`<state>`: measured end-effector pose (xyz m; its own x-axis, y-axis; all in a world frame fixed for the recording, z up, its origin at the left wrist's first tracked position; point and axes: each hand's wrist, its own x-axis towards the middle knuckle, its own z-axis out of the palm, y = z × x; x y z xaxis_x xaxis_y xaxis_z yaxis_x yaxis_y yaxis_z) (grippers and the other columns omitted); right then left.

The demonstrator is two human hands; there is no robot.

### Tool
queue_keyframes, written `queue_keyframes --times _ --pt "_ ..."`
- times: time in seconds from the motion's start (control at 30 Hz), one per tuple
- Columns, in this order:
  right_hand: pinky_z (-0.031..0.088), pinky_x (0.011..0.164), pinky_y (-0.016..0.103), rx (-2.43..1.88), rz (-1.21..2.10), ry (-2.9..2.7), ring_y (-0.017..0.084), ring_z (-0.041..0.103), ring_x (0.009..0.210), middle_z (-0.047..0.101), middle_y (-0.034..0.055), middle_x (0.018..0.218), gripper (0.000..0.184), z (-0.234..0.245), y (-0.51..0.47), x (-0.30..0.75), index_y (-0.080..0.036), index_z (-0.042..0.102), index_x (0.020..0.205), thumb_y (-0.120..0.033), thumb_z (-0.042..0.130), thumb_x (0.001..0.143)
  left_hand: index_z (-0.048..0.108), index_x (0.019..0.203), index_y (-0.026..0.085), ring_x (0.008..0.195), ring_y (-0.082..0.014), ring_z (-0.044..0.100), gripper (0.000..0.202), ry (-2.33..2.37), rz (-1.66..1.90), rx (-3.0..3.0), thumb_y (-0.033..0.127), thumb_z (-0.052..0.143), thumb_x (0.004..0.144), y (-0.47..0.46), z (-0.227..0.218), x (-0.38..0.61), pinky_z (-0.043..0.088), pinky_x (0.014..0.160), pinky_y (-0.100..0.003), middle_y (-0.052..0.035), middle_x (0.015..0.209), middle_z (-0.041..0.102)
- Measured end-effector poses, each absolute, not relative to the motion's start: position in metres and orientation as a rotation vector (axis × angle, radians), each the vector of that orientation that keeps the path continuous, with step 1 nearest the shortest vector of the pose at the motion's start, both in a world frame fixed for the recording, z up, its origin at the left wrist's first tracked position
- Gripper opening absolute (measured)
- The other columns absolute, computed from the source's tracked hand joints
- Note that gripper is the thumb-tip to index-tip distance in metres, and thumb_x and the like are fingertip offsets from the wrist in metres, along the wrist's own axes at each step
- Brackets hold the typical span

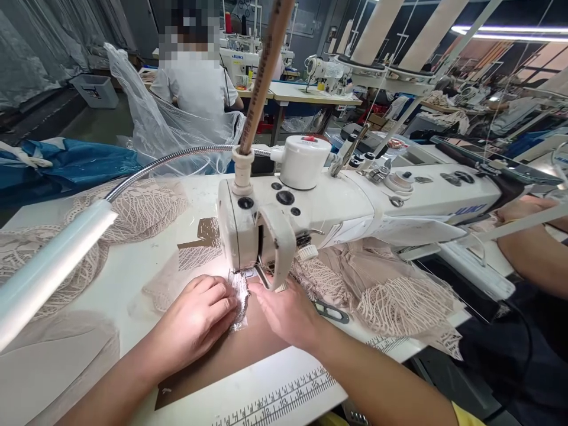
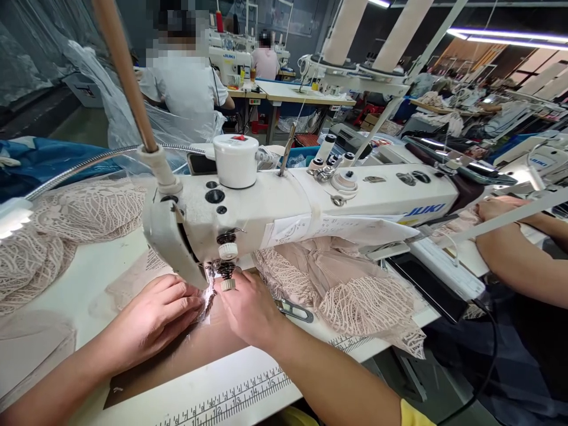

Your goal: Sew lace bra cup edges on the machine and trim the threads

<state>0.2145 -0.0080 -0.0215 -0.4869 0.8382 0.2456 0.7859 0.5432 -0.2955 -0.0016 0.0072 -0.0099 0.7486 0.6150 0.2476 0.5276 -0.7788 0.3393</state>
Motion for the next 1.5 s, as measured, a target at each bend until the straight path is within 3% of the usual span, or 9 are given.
queue_keyframes --times 0.2,0.4,0.67,0.93,1.17,1.33,1.5 --pt "0.039 0.074 0.029 -1.181 0.225 -2.430 0.020 0.050 0.085 0.061 0.0069 0.093 0.030 -0.023 -0.009 0.214 -0.019 0.063 0.108 -0.011 0.043 0.087 0.066 0.095 0.018 0.079 -0.0197 0.052 0.020 0.888 0.493 2.763 0.020 0.046 0.095 0.006 -0.015 -0.001 0.040 0.073 -0.035 -0.0054 0.080 0.062" --pt "0.034 0.065 0.030 -1.171 0.178 -2.544 0.019 0.046 0.078 0.058 0.0062 0.088 0.023 -0.022 -0.009 0.211 -0.017 0.063 0.097 -0.010 0.046 0.083 0.062 0.109 0.017 0.091 -0.0207 0.055 0.022 0.854 0.527 2.764 0.016 0.046 0.095 0.008 -0.015 0.002 0.042 0.079 -0.035 -0.0077 0.104 0.067" --pt "0.034 0.065 0.033 -1.230 0.093 -2.621 0.020 0.046 0.076 0.058 0.0064 0.084 0.020 -0.023 -0.012 0.209 -0.016 0.061 0.095 -0.010 0.047 0.083 0.066 0.103 0.017 0.090 -0.0232 0.055 0.022 1.024 0.477 2.820 0.018 0.046 0.094 0.008 -0.022 0.008 0.044 0.077 -0.037 -0.0075 0.106 0.070" --pt "0.041 0.077 0.033 -1.394 0.044 -2.591 0.022 0.052 0.090 0.061 0.0097 0.098 0.035 -0.024 -0.004 0.201 -0.017 0.060 0.111 -0.006 0.048 0.080 0.067 0.094 0.017 0.093 -0.0261 0.055 0.025 1.124 0.392 2.794 0.024 0.043 0.095 0.011 -0.022 0.009 0.044 0.078 -0.040 -0.0107 0.106 0.067" --pt "0.044 0.080 0.035 -1.388 0.056 -2.432 0.024 0.057 0.092 0.064 0.0107 0.099 0.032 -0.026 -0.003 0.203 -0.017 0.062 0.114 -0.014 0.044 0.088 0.056 0.117 0.019 0.103 -0.0272 0.051 0.030 0.965 0.390 2.679 0.029 0.052 0.090 0.010 -0.007 -0.007 0.044 0.085 -0.042 -0.0128 0.120 0.055" --pt "0.045 0.075 0.033 -1.391 0.100 -2.375 0.023 0.059 0.084 0.065 0.0090 0.096 0.026 -0.025 -0.006 0.207 -0.018 0.063 0.110 -0.018 0.050 0.087 0.062 0.093 0.019 0.093 -0.0227 0.054 0.020 0.958 0.478 2.609 0.021 0.043 0.095 0.011 -0.012 -0.009 0.044 0.079 -0.037 -0.0094 0.100 0.060" --pt "0.045 0.070 0.028 -1.303 0.128 -2.426 0.020 0.060 0.081 0.065 0.0061 0.097 0.024 -0.027 -0.004 0.202 -0.018 0.062 0.108 -0.025 0.062 0.085 0.056 0.088 0.017 0.085 -0.0200 0.054 0.020 1.008 0.564 2.460 0.019 0.037 0.096 0.009 -0.017 0.000 0.043 0.079 -0.036 -0.0071 0.090 0.061"
